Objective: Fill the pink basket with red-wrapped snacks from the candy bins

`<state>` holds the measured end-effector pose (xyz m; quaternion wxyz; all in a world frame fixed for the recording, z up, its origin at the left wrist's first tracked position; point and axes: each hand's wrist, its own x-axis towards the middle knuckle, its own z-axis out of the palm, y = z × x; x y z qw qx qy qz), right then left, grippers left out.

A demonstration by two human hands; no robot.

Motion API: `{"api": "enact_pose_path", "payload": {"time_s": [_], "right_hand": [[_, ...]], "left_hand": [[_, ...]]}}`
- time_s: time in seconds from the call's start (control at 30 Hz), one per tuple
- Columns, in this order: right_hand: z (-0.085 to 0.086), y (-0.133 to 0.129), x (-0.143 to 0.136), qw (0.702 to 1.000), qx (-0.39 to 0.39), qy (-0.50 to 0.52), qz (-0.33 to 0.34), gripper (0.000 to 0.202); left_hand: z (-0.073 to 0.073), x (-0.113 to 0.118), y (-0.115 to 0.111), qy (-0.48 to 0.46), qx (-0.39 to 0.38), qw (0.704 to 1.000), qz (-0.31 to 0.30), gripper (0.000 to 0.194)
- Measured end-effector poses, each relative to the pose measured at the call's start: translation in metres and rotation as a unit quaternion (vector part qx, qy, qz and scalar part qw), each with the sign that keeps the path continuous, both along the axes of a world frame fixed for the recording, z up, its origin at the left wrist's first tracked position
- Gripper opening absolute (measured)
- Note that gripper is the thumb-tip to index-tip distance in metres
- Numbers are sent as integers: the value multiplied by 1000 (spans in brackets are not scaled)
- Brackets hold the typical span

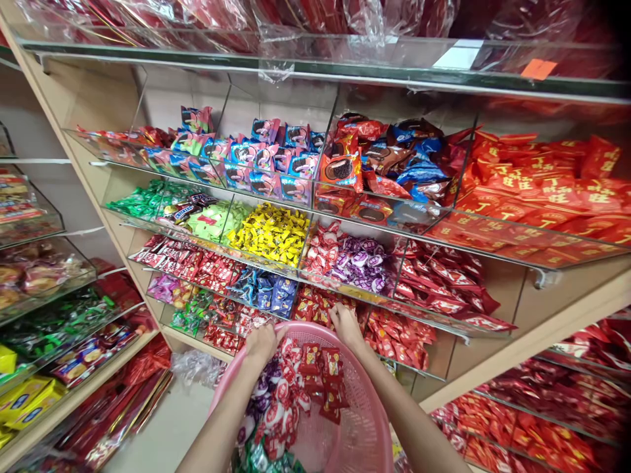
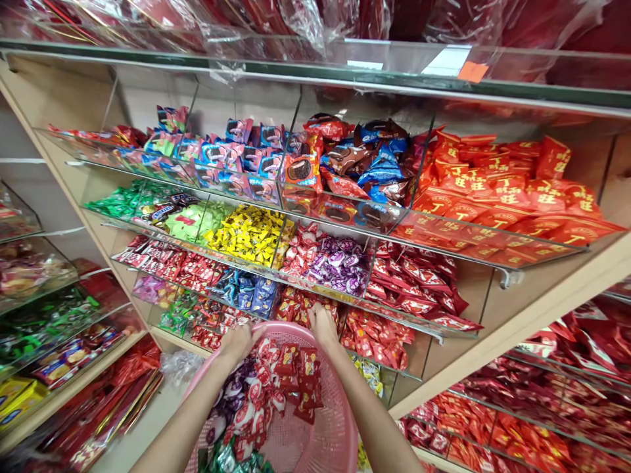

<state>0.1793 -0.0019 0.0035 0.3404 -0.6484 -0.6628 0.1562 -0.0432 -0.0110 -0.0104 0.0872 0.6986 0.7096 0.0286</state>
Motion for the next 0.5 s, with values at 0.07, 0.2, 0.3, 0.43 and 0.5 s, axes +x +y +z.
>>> {"api": "enact_pose_path", "payload": {"time_s": [0.07, 0.2, 0.3, 0.43, 0.5], "right_hand": [[10, -10, -2, 998, 31, -42, 17, 32], [26, -28, -4, 996, 65, -52, 41, 31], [35, -37, -6, 995, 74, -21, 56, 29], [38, -42, -12, 994, 73, 16, 74, 29], [35, -42, -15, 994, 53, 21, 96, 29]], "left_hand": [[0, 0, 0, 1, 4, 1000, -3, 65], [-1, -1, 1, 9, 7, 1000, -5, 65], [0, -1, 0, 14, 3, 1000, -4, 68], [3, 0, -1, 6, -6, 1000, -4, 71], [3, 0, -1, -3, -13, 1000, -3, 71]]}}
